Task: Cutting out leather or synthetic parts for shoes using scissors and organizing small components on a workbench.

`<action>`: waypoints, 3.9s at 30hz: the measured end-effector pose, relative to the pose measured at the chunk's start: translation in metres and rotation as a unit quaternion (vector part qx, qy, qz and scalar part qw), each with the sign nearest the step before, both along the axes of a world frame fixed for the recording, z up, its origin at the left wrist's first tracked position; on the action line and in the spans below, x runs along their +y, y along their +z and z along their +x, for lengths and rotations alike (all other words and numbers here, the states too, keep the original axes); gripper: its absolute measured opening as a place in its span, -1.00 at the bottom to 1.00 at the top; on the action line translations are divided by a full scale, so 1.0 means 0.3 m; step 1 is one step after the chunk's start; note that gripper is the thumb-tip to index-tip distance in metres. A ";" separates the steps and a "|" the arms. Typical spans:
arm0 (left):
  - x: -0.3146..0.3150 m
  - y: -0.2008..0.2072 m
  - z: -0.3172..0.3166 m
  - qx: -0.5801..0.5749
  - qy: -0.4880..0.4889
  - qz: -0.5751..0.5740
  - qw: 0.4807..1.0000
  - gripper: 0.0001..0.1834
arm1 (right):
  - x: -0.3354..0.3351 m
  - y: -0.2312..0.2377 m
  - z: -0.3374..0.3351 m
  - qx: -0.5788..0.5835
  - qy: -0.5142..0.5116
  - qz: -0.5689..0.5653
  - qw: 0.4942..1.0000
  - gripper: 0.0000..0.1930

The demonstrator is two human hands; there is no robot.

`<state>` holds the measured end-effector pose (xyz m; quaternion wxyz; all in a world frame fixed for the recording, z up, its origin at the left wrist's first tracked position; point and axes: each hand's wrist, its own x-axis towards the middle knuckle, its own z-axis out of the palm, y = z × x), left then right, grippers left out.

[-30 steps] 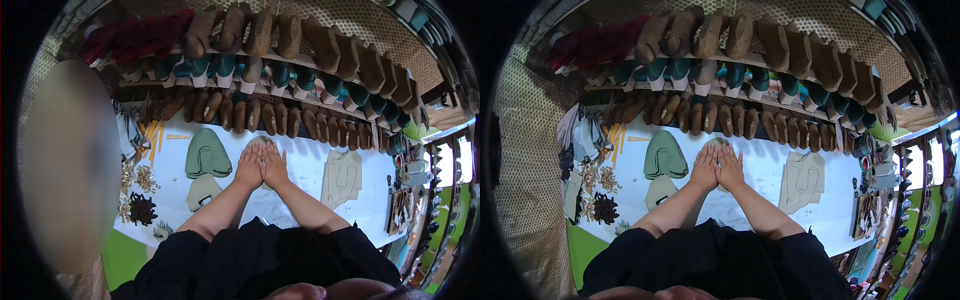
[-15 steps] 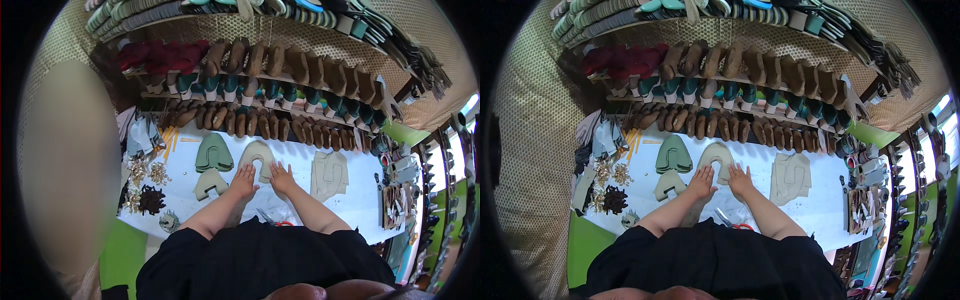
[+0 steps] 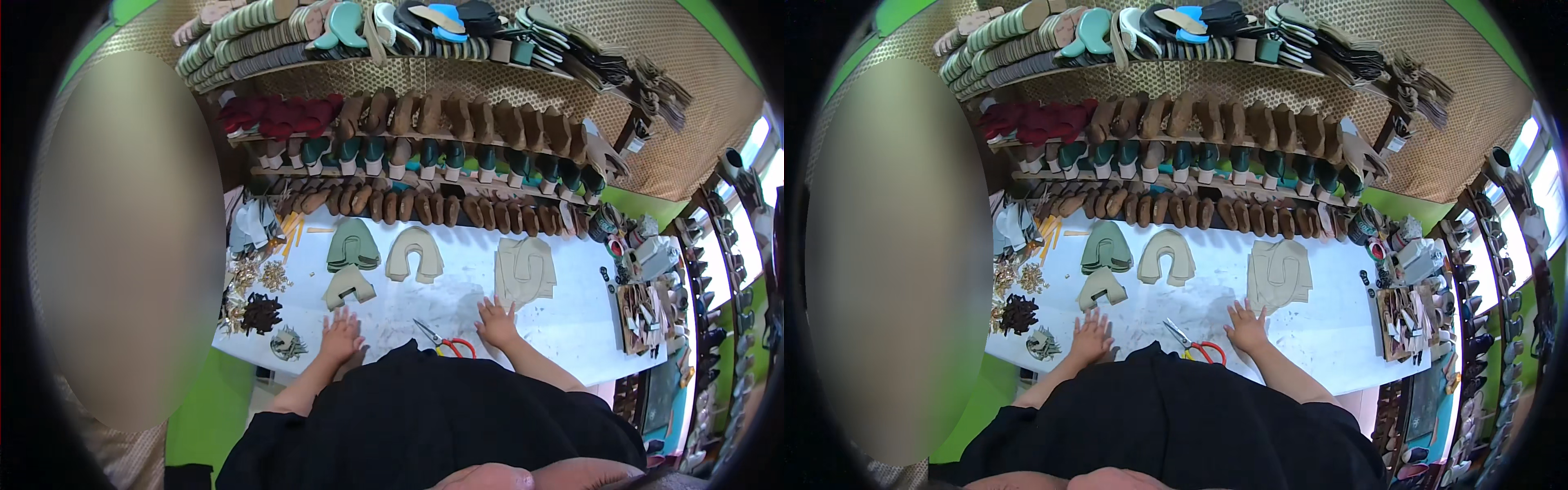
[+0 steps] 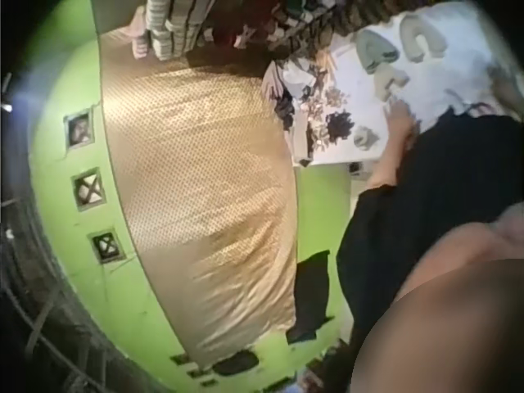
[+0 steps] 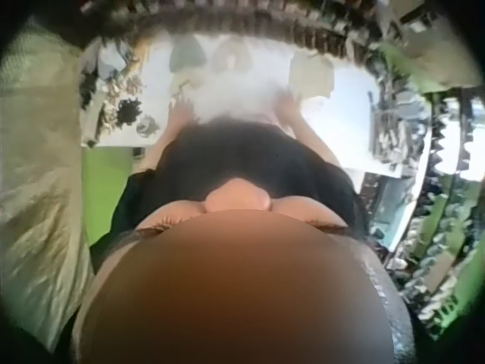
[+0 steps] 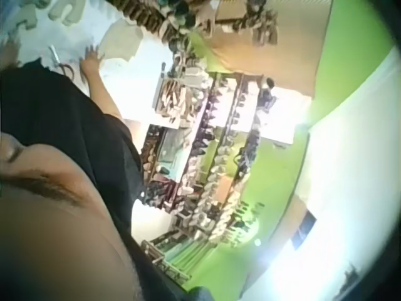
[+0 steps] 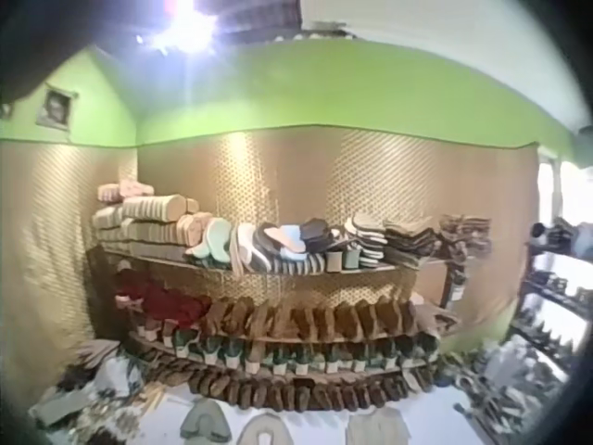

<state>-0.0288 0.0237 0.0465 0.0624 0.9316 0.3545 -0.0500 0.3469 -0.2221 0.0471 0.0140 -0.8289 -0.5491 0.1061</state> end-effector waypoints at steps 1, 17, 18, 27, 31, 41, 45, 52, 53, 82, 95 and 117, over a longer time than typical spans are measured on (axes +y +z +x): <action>-0.010 0.014 -0.025 0.006 0.028 0.010 1.000 -0.19 | -0.016 0.004 0.004 0.000 -0.012 0.006 1.000 -0.37; -0.181 0.236 -0.206 -0.049 0.203 0.049 0.977 -0.20 | -0.090 0.012 -0.125 0.009 0.041 0.027 0.999 -0.47; -0.177 0.229 -0.219 -0.048 0.201 0.050 0.977 -0.20 | -0.090 0.014 -0.137 -0.006 0.041 0.059 0.997 -0.47; -0.045 0.226 -0.266 -0.046 0.192 -0.017 0.980 -0.21 | -0.033 0.074 -0.257 0.023 0.042 -0.129 0.990 -0.35; 0.036 0.220 -0.296 -0.040 0.180 -0.034 0.982 -0.22 | -0.019 0.069 -0.339 0.001 0.016 -0.112 0.994 -0.27; 0.174 0.185 -0.347 -0.051 0.173 -0.063 0.982 -0.26 | -0.049 0.021 -0.387 -0.015 -0.144 -0.091 0.985 -0.38; 0.255 0.119 -0.306 -0.065 0.177 -0.083 0.979 -0.29 | -0.127 0.023 -0.363 -0.060 -0.210 -0.097 0.971 -0.64; 0.352 0.040 -0.151 -0.006 0.197 -0.153 0.968 -0.34 | -0.241 0.035 -0.385 -0.050 -0.229 -0.107 0.966 -0.65; 0.361 0.028 -0.126 -0.004 0.208 -0.160 0.965 -0.34 | -0.252 0.028 -0.400 -0.045 -0.232 -0.093 0.967 -0.56; 0.218 0.252 0.080 -0.447 0.074 -0.293 0.842 -0.88 | -0.248 0.049 -0.309 0.062 -0.145 -0.262 0.952 0.02; -0.032 0.623 0.006 -0.548 -0.054 -0.403 0.731 -0.82 | 0.108 0.284 -0.307 0.264 0.027 -0.055 0.962 -0.27; -0.185 0.526 -0.047 -0.586 0.028 -0.180 0.790 -0.87 | 0.202 0.565 -0.663 0.595 -0.099 0.409 0.685 -0.52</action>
